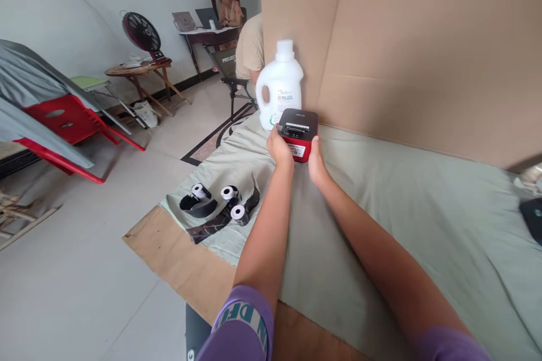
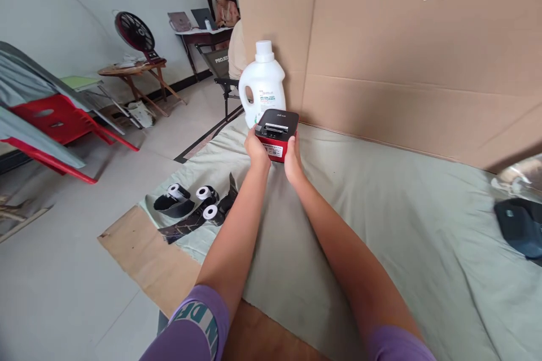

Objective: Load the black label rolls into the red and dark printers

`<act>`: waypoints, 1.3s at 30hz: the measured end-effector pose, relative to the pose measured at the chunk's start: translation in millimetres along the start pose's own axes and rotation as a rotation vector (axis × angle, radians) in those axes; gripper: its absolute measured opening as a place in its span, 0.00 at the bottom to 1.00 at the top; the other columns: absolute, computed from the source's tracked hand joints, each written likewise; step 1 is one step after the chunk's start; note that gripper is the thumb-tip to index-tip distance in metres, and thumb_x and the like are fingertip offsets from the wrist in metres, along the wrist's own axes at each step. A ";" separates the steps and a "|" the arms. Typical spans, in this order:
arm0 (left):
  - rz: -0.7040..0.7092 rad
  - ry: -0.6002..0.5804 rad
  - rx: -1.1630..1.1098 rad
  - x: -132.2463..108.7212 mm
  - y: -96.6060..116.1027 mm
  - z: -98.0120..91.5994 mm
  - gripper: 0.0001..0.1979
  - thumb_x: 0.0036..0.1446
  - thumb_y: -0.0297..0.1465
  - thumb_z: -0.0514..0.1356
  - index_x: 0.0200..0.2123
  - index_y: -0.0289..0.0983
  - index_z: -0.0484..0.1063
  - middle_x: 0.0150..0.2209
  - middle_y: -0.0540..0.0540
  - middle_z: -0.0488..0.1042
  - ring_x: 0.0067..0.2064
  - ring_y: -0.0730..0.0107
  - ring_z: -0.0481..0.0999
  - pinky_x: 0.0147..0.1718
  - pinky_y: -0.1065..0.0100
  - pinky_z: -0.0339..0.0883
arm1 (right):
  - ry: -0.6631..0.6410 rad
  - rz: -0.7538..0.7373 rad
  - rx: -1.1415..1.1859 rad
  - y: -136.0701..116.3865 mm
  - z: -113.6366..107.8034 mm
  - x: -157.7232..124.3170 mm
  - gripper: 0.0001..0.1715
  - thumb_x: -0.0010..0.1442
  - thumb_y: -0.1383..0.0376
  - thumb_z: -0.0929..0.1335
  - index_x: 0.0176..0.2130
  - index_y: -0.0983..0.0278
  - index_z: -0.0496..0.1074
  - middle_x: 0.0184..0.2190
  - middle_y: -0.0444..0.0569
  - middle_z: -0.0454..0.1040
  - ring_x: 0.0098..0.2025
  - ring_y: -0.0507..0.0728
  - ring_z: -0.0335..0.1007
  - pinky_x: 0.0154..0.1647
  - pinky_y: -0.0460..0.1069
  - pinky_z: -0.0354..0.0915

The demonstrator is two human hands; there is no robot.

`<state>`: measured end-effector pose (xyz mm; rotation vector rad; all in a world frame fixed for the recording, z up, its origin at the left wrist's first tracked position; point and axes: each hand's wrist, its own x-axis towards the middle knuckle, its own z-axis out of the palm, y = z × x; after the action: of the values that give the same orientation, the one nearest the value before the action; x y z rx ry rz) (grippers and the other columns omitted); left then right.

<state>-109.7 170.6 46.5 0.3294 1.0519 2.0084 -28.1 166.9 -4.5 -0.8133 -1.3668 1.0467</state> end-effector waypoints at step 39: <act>0.004 -0.906 0.312 -264.1 -46.5 -72.7 0.25 0.64 0.40 0.58 0.64 0.45 0.67 0.69 0.50 0.61 0.71 0.59 0.56 0.70 0.59 0.51 | 0.358 -0.059 -0.558 -108.0 -195.0 -248.5 0.47 0.66 0.47 0.63 0.72 0.61 0.43 0.71 0.59 0.52 0.72 0.66 0.49 0.72 0.66 0.47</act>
<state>40.7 -58.7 1.5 1.2598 0.7433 1.4088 198.2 -78.5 -9.9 -1.2908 -1.3705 0.4350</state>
